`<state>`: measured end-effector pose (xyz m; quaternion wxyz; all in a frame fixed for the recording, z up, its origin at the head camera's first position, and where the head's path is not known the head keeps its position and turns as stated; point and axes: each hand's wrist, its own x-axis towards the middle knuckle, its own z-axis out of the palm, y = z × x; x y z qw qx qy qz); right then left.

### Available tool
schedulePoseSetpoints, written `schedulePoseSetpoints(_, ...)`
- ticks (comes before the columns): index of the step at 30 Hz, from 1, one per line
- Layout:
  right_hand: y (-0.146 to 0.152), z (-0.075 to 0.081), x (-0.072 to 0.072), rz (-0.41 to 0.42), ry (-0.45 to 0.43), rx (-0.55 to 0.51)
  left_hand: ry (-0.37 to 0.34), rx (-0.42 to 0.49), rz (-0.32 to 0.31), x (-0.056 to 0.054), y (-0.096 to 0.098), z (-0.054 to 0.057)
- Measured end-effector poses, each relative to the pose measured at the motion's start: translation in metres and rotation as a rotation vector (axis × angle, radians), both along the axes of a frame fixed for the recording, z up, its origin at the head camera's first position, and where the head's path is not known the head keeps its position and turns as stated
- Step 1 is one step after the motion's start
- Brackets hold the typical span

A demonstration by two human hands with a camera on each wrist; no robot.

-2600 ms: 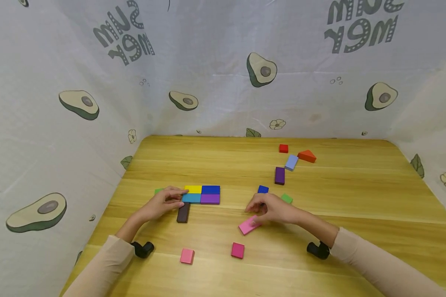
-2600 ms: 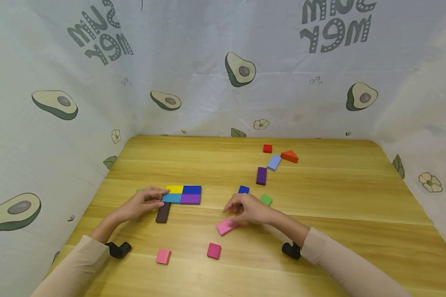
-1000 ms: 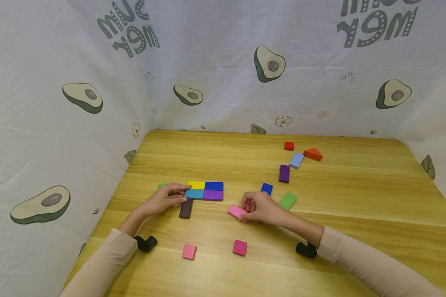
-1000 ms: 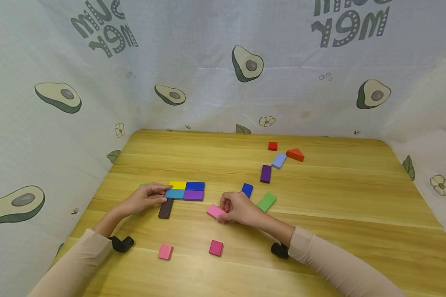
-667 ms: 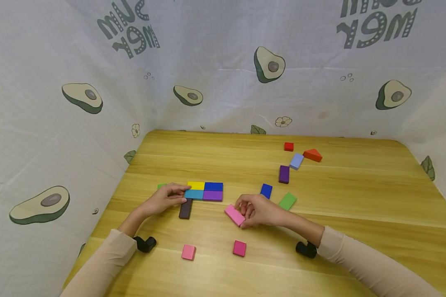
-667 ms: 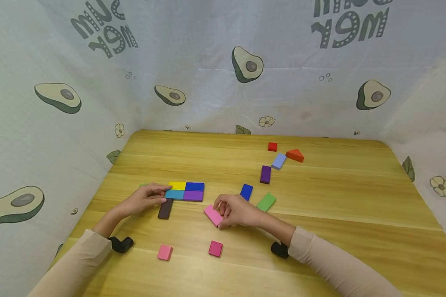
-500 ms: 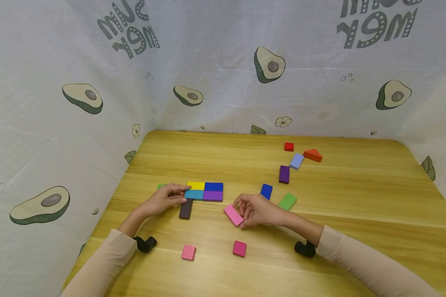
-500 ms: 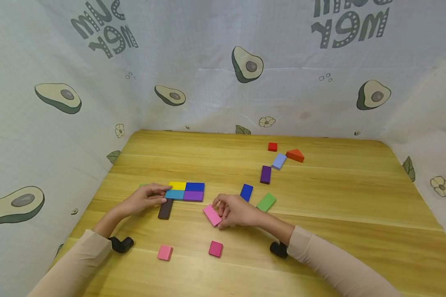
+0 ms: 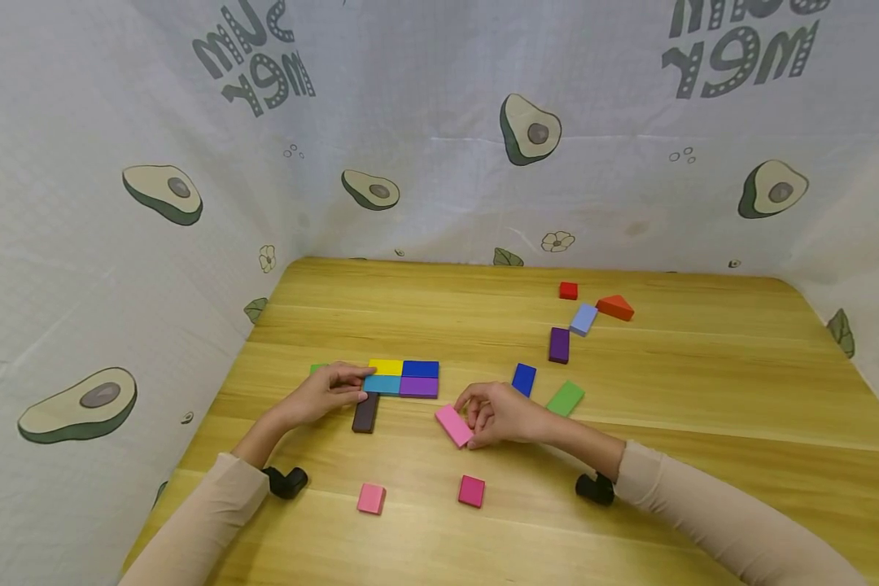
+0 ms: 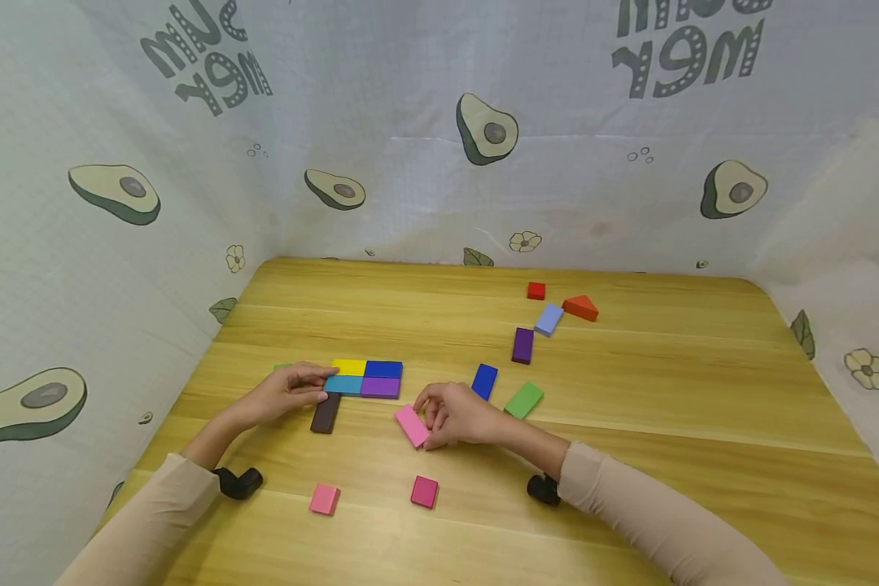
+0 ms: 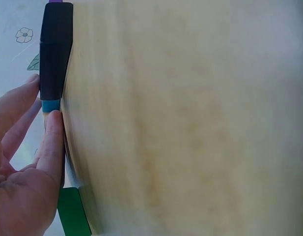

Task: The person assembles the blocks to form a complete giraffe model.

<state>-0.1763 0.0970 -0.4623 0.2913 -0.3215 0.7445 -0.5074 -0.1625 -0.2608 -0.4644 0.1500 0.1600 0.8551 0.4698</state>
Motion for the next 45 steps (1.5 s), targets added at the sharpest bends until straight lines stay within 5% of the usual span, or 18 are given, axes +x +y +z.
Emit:
schedulePoseSetpoints(18,-0.026,0.000,0.015,-0.089,-0.071,-0.016,-0.007,0.001,0.015,0.000,0.000,0.001)
schedulePoseSetpoints(34,-0.033,-0.001,0.015,-0.134,-0.182,-0.038,-0.006,-0.022,0.010,0.000,0.001,0.002)
schedulePoseSetpoints(45,-0.039,-0.002,0.013,-0.154,-0.166,-0.030,0.016,-0.021,-0.006,0.000,0.000,0.000)
